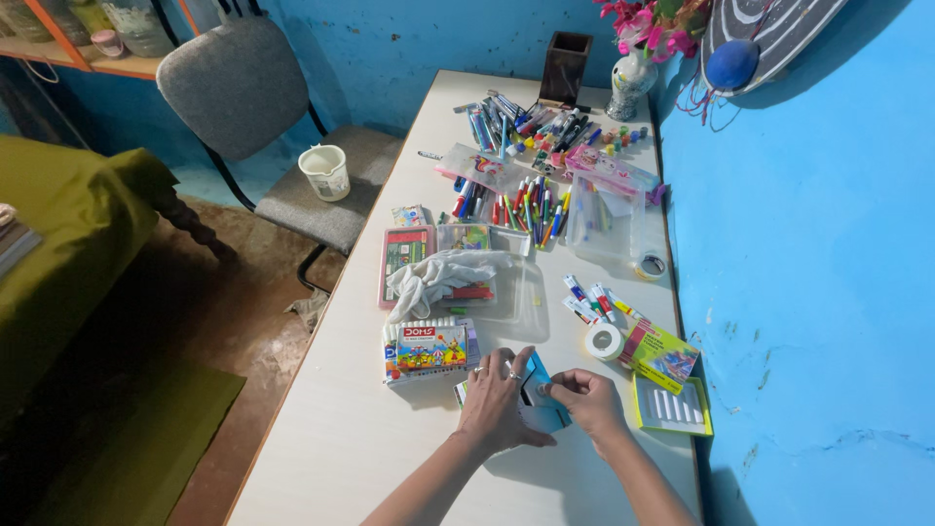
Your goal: The person organizes art supplies on a white table. They wipe a box of colored pencils with a white cloth, then wipe several small paint tubes and place them into a yellow box. The person also handles a roll of tape and a plastic container while arranging items.
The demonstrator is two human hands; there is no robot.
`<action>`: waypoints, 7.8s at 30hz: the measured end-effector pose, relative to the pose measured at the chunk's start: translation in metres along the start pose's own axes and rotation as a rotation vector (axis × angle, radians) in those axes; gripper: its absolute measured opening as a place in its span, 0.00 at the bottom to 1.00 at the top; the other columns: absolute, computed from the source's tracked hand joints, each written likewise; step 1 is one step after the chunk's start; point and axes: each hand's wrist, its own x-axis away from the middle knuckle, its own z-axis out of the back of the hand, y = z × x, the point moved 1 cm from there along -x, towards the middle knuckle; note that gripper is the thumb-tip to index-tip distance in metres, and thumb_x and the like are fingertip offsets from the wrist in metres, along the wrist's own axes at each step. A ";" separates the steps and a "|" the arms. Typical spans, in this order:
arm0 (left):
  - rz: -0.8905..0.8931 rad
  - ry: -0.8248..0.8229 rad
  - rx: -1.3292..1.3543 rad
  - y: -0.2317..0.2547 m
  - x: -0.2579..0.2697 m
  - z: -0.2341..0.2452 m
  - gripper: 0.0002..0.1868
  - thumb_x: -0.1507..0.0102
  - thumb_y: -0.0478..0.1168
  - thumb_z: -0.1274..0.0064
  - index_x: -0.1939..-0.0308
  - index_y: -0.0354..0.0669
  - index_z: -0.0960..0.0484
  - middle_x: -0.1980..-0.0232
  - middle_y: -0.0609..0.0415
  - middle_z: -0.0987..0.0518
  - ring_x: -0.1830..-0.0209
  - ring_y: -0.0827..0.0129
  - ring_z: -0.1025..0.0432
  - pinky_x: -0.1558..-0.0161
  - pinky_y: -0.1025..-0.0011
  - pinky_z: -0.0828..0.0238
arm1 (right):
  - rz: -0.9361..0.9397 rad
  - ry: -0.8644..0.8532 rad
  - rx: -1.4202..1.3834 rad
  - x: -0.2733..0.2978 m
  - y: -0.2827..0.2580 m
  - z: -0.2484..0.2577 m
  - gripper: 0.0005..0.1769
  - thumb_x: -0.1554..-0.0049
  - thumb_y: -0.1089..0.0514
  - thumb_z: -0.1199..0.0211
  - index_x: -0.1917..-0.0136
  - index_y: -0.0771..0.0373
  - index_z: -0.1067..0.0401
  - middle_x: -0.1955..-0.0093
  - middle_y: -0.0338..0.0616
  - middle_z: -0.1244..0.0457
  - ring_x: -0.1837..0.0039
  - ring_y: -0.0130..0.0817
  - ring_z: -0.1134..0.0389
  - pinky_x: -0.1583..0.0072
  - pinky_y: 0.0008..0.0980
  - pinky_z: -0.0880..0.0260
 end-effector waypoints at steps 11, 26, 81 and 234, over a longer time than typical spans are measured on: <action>0.032 0.070 0.057 0.003 0.000 -0.007 0.73 0.68 0.56 0.19 0.25 0.45 0.45 0.35 0.42 0.36 0.33 0.46 0.40 0.37 0.51 0.40 | 0.185 0.051 0.083 -0.011 0.010 -0.001 0.10 0.51 0.63 0.24 0.56 0.70 0.20 0.61 0.42 0.29 0.59 0.25 0.32 0.54 0.28 0.31; 0.094 0.183 0.150 0.007 -0.004 0.002 0.73 0.67 0.53 0.18 0.26 0.47 0.48 0.33 0.42 0.40 0.31 0.46 0.43 0.34 0.51 0.42 | -0.075 -0.441 -0.149 0.003 -0.026 0.041 0.24 0.47 0.62 0.32 0.36 0.64 0.24 0.43 0.44 0.28 0.44 0.27 0.27 0.37 0.31 0.26; 0.005 0.303 0.437 0.003 -0.024 -0.017 0.70 0.65 0.53 0.19 0.28 0.42 0.49 0.30 0.36 0.45 0.29 0.40 0.43 0.31 0.53 0.38 | 0.381 -0.248 0.267 0.019 -0.061 0.061 0.16 0.50 0.67 0.32 0.47 0.62 0.22 0.59 0.34 0.30 0.56 0.17 0.30 0.51 0.22 0.28; 0.937 -0.092 0.539 -0.217 -0.015 0.065 0.64 0.62 0.63 0.22 0.37 0.21 0.37 0.34 0.33 0.31 0.41 0.53 0.23 0.50 0.63 0.16 | 0.110 0.226 0.563 -0.067 -0.010 -0.165 0.32 0.60 0.35 0.22 0.53 0.62 0.18 0.60 0.42 0.26 0.57 0.32 0.26 0.51 0.33 0.27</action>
